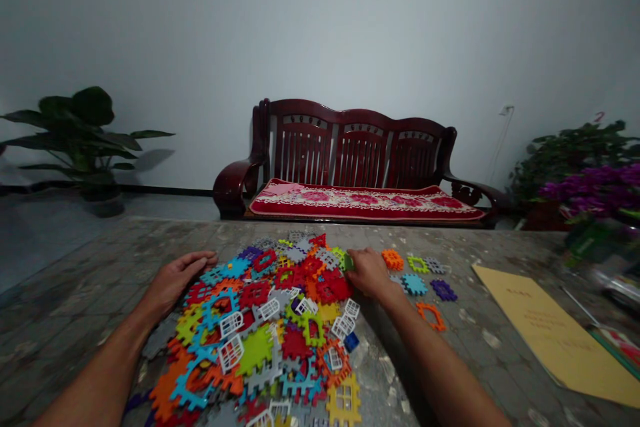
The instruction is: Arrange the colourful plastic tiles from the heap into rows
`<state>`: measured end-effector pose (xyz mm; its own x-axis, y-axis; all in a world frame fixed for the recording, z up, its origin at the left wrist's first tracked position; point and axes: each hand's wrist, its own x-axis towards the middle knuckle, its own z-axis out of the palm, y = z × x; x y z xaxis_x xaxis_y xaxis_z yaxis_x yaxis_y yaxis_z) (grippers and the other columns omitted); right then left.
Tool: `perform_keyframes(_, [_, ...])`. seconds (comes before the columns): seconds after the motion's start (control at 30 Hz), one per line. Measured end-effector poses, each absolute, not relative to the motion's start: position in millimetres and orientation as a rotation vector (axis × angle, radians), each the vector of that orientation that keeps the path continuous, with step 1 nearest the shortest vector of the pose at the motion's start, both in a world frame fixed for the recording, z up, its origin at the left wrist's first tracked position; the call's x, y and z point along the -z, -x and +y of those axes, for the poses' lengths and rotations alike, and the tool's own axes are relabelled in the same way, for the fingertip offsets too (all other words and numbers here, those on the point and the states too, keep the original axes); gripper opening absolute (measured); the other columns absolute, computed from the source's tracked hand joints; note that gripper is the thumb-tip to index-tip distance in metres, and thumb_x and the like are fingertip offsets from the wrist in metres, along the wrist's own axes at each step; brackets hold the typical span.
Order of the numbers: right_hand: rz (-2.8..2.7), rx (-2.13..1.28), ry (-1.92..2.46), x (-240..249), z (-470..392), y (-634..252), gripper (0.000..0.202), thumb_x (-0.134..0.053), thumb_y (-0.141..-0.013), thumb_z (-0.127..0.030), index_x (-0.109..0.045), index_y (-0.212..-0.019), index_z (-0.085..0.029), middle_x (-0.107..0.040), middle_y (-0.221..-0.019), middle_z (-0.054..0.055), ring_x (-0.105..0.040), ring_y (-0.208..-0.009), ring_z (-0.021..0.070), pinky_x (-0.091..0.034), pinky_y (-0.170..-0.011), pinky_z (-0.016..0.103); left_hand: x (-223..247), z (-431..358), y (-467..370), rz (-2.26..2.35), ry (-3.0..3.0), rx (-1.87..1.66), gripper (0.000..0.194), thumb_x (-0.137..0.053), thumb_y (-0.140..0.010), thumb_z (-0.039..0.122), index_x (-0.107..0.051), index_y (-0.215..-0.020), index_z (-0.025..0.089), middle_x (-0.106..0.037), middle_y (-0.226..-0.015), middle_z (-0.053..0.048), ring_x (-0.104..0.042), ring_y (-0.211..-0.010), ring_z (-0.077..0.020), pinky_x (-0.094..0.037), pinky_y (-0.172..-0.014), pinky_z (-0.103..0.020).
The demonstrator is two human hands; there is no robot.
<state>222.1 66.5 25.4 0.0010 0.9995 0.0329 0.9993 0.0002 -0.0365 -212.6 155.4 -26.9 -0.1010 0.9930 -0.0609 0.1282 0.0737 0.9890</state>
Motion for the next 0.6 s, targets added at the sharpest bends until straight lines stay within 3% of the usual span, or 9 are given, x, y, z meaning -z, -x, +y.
perform_keyframes(0.27, [-2.169, -0.059, 2.113, -27.2, 86.0, -293.1, 0.06, -0.06, -0.089, -0.023, -0.055, -0.148, -0.015, -0.066, -0.142, 0.015, -0.06, -0.13, 0.0295, -0.044, -0.107, 0.036, 27.8, 156.9, 213.4, 1.426, -1.209, -1.155, 0.085, -0.087, -0.042, 0.075, -0.075, -0.102, 0.017, -0.084, -0.11, -0.017, -0.077, -0.112, -0.035, -0.054, -0.108, -0.049])
perform_keyframes(0.43, [-2.277, -0.065, 2.103, -21.1, 90.9, -310.9, 0.059, -0.064, -0.08, -0.016, -0.065, -0.139, -0.02, -0.072, -0.133, 0.012, -0.064, -0.123, 0.0293, -0.046, -0.103, 0.036, 27.6, 157.2, 213.8, 1.445, -1.249, -1.134, 0.078, -0.086, -0.047, 0.072, -0.076, -0.102, 0.018, -0.084, -0.111, -0.017, -0.076, -0.113, -0.0345, -0.058, -0.103, -0.045])
perform_keyframes(0.6, [-2.38, -0.033, 2.086, -16.8, 93.6, -310.7, 0.062, -0.062, -0.077, -0.013, -0.066, -0.139, -0.02, -0.072, -0.132, 0.015, -0.063, -0.125, 0.0319, -0.044, -0.106, 0.04, 30.6, 159.3, 216.5, 1.469, -1.267, -1.116, 0.084, -0.084, -0.046, 0.076, -0.075, -0.105, 0.018, -0.082, -0.115, -0.019, -0.074, -0.118, -0.0374, -0.053, -0.109, -0.049])
